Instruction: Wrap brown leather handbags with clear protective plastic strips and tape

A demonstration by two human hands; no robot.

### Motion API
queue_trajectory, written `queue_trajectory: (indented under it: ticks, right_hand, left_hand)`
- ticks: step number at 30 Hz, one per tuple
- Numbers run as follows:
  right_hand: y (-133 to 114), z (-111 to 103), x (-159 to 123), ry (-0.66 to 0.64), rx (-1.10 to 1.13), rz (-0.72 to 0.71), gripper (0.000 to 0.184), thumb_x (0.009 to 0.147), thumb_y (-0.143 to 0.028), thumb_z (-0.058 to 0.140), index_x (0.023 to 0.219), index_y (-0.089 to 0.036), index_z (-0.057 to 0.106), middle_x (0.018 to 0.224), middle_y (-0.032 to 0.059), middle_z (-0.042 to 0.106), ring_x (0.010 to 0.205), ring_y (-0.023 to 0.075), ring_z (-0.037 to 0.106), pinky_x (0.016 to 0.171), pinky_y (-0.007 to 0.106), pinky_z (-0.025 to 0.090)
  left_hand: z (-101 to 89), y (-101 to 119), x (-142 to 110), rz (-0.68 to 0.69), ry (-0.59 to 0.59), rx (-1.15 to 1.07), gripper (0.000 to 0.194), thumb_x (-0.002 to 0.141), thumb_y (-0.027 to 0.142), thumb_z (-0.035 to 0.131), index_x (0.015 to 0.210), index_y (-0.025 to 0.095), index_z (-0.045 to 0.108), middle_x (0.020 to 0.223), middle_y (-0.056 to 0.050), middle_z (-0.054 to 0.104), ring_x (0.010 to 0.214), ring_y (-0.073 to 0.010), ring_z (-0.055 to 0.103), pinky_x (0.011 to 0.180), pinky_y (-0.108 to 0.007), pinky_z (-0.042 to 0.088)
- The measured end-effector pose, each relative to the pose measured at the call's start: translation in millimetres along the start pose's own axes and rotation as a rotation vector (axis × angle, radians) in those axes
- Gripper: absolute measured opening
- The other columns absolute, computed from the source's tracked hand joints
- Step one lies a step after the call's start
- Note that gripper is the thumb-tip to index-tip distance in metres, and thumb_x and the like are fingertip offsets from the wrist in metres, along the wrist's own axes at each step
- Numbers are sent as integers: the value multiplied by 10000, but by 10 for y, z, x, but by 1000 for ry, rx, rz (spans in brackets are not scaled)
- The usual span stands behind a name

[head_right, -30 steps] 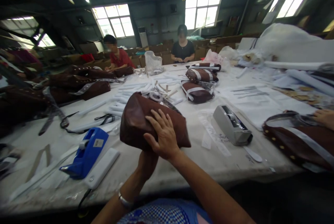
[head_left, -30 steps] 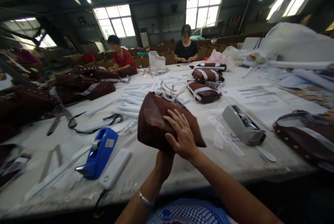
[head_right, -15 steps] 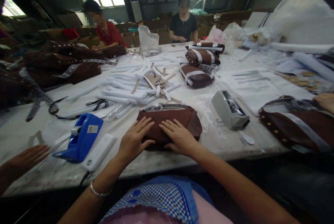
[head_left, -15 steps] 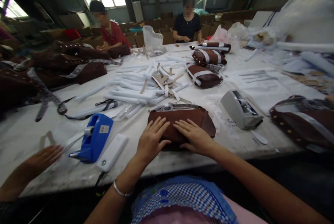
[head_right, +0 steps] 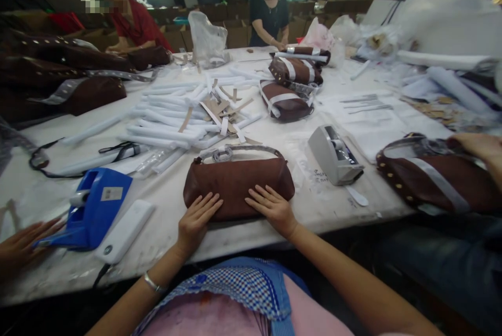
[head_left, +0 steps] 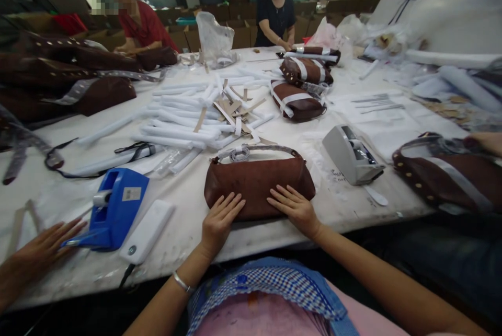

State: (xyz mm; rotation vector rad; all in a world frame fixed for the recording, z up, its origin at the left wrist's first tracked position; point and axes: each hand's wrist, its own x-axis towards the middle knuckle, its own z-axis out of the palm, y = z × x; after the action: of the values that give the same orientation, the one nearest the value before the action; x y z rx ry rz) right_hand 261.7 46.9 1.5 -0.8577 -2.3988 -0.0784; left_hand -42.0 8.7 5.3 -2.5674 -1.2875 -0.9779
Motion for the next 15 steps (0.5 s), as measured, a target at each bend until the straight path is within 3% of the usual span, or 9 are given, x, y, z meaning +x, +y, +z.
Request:
queue_trajectory:
  ticks: [2, 7, 15]
  right_hand:
    - [24, -23, 21, 3, 35, 9, 592, 953, -3, 375, 1440, -328, 467, 1391, -7, 591, 1364, 180, 471, 1153, 445, 412]
    - [84, -189, 149, -86, 178, 52, 641, 880, 30, 356, 1396, -310, 530, 1410, -3, 575, 1356, 181, 482, 1153, 452, 409]
    - [229, -444, 325, -254, 427, 120, 732, 736, 52, 412, 1344, -313, 594, 1362, -42, 615, 1302, 173, 540, 1145, 402, 427]
  left_hand:
    - [-85, -29, 5, -56, 0, -36, 549, 928, 11, 418, 1426, 234, 478, 1349, -64, 627, 1277, -203, 560, 1084, -409, 459]
    - [-400, -88, 94, -360, -44, -37, 369, 827, 169, 688, 1189, 221, 638, 1172, -91, 658, 1105, -259, 607, 963, -410, 520]
    - [-669, -183, 362, -407, -299, -211, 360, 766, 152, 738, 1095, 239, 620, 1101, -41, 655, 1058, -233, 580, 940, -384, 485]
